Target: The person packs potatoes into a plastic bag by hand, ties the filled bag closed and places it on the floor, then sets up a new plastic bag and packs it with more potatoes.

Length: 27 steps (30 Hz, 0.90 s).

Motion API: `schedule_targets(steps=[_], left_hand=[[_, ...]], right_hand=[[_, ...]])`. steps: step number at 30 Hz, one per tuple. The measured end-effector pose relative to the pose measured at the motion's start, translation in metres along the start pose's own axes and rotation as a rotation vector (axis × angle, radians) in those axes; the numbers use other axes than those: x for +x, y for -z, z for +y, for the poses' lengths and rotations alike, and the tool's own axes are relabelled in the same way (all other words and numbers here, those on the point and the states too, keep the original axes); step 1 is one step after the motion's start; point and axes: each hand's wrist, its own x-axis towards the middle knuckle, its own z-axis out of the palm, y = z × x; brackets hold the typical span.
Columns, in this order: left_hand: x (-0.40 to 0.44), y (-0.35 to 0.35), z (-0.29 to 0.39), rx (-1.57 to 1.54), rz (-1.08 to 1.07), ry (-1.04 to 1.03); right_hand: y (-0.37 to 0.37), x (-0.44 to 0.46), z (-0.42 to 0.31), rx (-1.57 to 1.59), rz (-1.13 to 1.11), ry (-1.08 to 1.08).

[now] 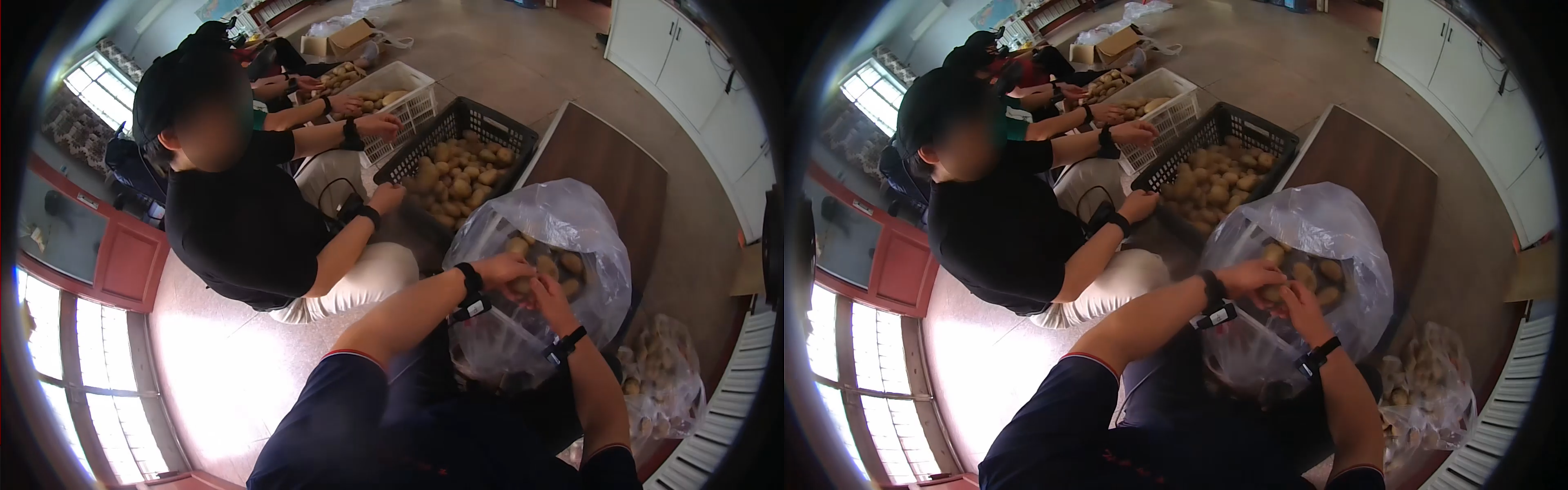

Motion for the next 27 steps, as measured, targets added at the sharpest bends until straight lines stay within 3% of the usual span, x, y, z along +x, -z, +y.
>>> schedule_targets(steps=[6,10,13,15,20,23,27], left_hand=[[-0.002,0.017,0.0,0.049,-0.071,0.056],[-0.007,0.036,0.0,0.174,0.012,-0.276],[-0.016,0.048,0.007,0.218,0.127,-0.374],[-0.013,0.054,0.014,-0.338,0.196,-0.181],[-0.016,0.079,0.016,-0.569,0.357,-0.229],[-0.014,0.092,0.014,-0.753,0.588,-0.277],[-0.013,0.113,0.006,-0.801,0.616,-0.253]], right_hand=[[0.006,0.001,0.006,-0.119,0.048,0.125],[0.005,0.003,0.009,-0.045,0.169,0.077],[0.009,0.006,0.013,-0.1,0.177,0.038],[0.011,0.006,0.015,-0.119,0.184,0.031],[0.012,0.007,0.02,-0.205,0.198,0.025],[0.014,0.008,0.025,-0.256,0.192,0.059],[0.017,0.012,0.038,-0.282,0.157,0.073]])
